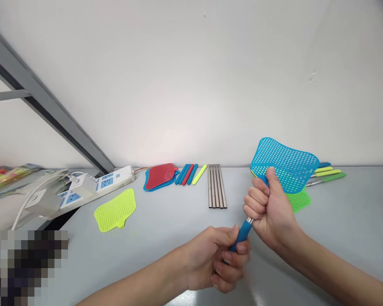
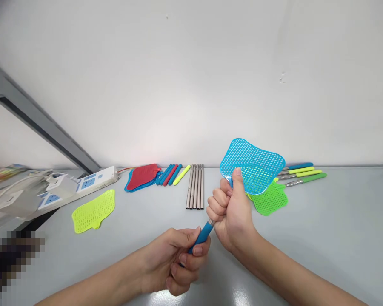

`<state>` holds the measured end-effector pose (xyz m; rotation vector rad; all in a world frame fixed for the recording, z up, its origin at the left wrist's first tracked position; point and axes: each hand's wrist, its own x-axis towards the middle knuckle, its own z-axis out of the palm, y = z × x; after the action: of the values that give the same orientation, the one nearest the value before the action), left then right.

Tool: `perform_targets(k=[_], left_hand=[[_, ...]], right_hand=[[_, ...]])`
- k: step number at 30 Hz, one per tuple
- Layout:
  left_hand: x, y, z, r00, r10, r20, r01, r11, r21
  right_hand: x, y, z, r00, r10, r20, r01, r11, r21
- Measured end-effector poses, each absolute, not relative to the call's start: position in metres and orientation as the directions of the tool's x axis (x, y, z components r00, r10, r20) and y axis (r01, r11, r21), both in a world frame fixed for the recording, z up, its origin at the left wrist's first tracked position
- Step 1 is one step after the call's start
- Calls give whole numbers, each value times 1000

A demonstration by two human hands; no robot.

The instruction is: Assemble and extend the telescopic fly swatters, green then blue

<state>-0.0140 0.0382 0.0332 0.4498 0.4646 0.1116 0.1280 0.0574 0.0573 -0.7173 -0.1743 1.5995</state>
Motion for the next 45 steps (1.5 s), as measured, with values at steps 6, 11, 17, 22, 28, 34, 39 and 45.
perform_targets(k=[6,11,17,22,28,34,39,45], left_hand=[[-10,38,37,785,446,-431,24,672,740],[-7,41,28,582,744,-328,266,207,941],[-3,32,30,525,756,-391,301,264,916],[-6,31,31,750,431,-501,57,713,699],[-13,36,23,946,139,-292,-60,962,265],[-12,35,21,948,141,-284,-65,963,262],[-10,37,18,923,193,-333,-35,904,427],[-9,38,17,869,309,-386,-50,832,553]], right_hand=[[131,59,61,-12,962,-271,-833,-160,-530],[125,55,59,133,969,-209,-797,-21,-603],[124,57,51,51,962,-269,-827,-110,-551],[126,58,49,-45,939,-341,-848,-216,-484],[127,58,52,-111,920,-376,-852,-283,-440],[127,58,48,-121,929,-350,-861,-274,-429],[126,59,45,-191,914,-358,-847,-338,-409],[126,59,47,-217,923,-318,-826,-348,-444]])
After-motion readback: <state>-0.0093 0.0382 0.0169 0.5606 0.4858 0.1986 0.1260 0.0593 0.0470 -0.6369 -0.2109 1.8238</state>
